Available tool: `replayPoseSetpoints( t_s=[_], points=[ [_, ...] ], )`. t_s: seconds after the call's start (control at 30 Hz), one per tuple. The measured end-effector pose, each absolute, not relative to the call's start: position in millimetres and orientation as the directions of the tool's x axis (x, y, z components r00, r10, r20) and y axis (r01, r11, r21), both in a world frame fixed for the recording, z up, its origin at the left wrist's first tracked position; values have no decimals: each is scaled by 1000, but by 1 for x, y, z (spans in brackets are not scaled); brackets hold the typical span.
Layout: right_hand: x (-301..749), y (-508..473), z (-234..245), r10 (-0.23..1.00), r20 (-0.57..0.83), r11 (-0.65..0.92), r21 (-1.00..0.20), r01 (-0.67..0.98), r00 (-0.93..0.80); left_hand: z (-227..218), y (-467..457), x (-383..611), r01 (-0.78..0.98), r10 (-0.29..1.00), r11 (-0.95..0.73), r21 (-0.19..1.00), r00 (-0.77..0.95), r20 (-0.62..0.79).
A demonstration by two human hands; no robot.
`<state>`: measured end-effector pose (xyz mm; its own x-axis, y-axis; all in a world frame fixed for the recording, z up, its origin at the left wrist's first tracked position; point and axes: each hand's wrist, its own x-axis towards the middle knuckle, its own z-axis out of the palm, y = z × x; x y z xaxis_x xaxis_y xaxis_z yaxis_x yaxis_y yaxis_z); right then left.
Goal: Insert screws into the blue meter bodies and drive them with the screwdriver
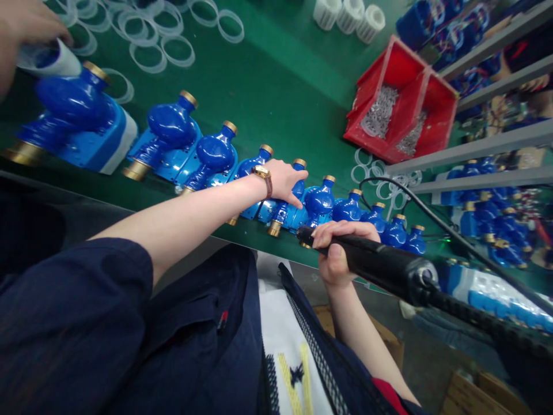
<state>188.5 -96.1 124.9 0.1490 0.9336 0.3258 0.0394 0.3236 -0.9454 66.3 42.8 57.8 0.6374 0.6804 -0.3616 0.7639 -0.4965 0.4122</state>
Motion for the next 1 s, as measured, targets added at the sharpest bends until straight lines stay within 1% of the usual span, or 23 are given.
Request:
replayPoseSetpoints(
  t_s=[0.17, 0.27, 0.4, 0.53, 0.67, 0.77, 0.83, 0.93, 1.0],
  points=[
    [188, -93, 122, 947, 296, 292, -955, 49, 126, 56, 41, 66, 764, 695, -508, 398, 637, -335],
    [189, -91, 121, 948, 291, 291, -957, 26, 126, 56, 40, 67, 761, 699, -509, 403, 638, -322],
    [189, -88, 117, 953, 290, 293, -956, -18, 85, 55, 40, 67, 764, 709, -510, 396, 634, -310],
    [191, -87, 116, 960, 269, 270, -963, 3, 79, 56, 40, 66, 769, 714, -503, 394, 627, -312],
    [191, -90, 140, 965, 260, 260, -965, 16, 29, 57, 40, 66, 756, 711, -522, 396, 641, -288],
    [183, -91, 166, 949, 316, 316, -949, -8, -13, 57, 40, 66, 752, 712, -531, 389, 646, -276],
    [173, -90, 173, 930, 360, 357, -932, -56, -72, 58, 40, 67, 752, 716, -537, 384, 646, -265],
    [156, -85, 161, 925, 365, 355, -930, -95, -111, 59, 40, 67, 748, 721, -539, 389, 648, -247],
    [149, -82, 147, 936, 339, 333, -940, -74, -99, 59, 40, 67, 737, 720, -546, 398, 656, -228]
  ],
)
